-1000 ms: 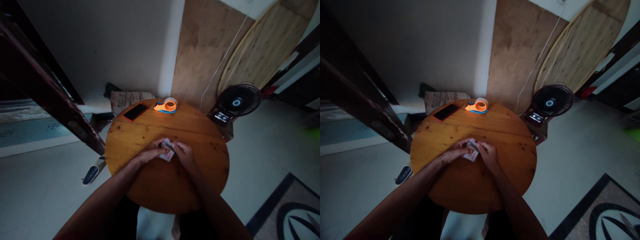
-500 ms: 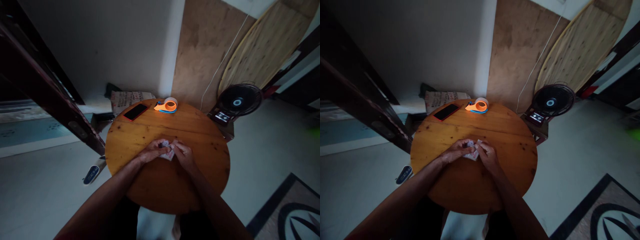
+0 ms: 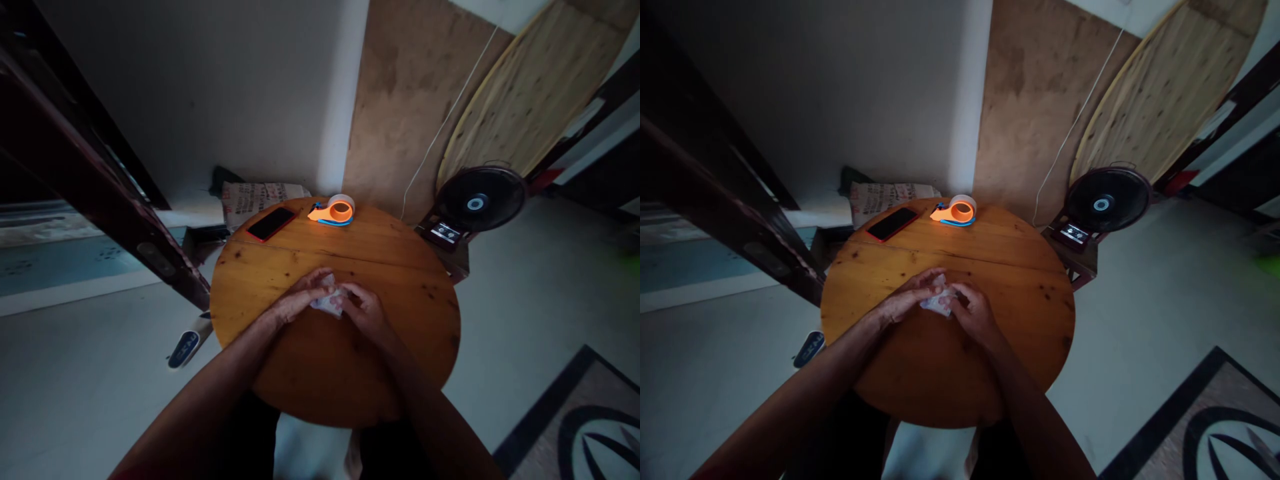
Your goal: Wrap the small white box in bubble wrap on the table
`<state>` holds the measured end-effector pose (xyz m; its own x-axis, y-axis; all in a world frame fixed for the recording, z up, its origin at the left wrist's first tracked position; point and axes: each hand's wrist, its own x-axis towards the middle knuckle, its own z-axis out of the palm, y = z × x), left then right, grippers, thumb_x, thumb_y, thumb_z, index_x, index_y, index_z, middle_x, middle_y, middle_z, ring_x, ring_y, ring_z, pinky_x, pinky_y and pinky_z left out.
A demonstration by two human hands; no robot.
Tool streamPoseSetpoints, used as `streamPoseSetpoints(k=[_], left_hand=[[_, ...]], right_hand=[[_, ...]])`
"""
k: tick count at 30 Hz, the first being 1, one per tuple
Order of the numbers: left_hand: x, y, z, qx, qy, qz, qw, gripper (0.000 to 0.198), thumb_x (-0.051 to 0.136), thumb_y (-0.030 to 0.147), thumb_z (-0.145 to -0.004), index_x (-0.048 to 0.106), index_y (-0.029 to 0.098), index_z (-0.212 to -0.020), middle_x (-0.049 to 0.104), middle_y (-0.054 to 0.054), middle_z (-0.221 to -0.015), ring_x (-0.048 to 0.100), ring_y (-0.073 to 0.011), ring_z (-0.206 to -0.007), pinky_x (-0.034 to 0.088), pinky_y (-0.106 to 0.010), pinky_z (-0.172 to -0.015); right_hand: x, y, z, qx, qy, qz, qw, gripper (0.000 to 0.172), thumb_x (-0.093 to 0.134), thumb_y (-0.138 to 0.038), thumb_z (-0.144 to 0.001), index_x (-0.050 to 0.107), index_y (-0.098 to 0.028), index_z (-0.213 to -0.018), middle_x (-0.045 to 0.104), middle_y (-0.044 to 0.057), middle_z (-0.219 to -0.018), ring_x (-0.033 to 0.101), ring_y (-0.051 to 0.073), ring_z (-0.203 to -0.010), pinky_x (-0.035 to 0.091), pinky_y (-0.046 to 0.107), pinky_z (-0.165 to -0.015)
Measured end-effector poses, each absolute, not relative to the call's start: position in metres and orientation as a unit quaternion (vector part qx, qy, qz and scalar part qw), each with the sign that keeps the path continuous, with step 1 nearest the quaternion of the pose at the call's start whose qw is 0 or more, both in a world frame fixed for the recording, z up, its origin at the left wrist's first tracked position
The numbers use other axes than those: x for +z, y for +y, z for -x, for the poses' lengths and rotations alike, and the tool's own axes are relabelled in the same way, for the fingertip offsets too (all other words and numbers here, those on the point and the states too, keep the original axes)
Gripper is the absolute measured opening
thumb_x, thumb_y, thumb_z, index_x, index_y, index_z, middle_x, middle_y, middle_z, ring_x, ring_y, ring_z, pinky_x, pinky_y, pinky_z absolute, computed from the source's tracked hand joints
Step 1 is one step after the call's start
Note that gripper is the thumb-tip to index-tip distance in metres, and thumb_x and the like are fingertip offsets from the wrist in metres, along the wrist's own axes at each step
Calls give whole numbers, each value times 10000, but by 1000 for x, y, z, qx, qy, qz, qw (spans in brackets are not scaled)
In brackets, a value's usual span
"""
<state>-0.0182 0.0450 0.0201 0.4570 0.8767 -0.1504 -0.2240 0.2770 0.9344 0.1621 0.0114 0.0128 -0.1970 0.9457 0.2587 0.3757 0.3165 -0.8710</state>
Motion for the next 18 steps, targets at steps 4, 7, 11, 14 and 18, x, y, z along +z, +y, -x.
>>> streamPoseSetpoints(k=[4,7,11,14,18], left_hand=[[15,46,18,369,345,-472,722,514,827,352,-587,619,149,-1011,657,-48,-926,602,-155,-814,443,-277,-776],[11,46,18,364,341,-483,720,458,820,357,-609,640,150,-975,666,-27,-875,600,-138,-763,443,-268,-760],[11,45,18,373,346,-473,719,533,844,368,-572,636,151,-1012,671,-32,-899,602,-144,-772,450,-275,-764],[13,45,17,373,348,-469,721,566,854,370,-554,632,156,-1029,668,-30,-917,601,-144,-790,446,-275,-774],[14,45,18,376,348,-483,710,520,843,368,-576,636,162,-1005,656,-14,-894,592,-133,-785,437,-262,-760]], right_hand=[[11,12,-165,339,-686,485,422,237,578,-365,-857,691,-222,-1008,696,65,-1009,640,205,-931,506,327,-808],[15,11,-165,319,-688,480,442,218,552,-360,-879,706,-231,-962,690,58,-959,634,195,-902,497,331,-823],[18,12,-166,264,-686,476,483,210,557,-358,-881,729,-239,-887,665,58,-923,617,200,-912,486,346,-844],[18,13,-167,230,-687,477,498,189,577,-343,-872,736,-242,-881,657,60,-938,611,205,-940,484,357,-855],[16,13,-167,199,-695,470,506,165,585,-313,-872,738,-256,-895,646,59,-968,605,197,-949,480,356,-869]])
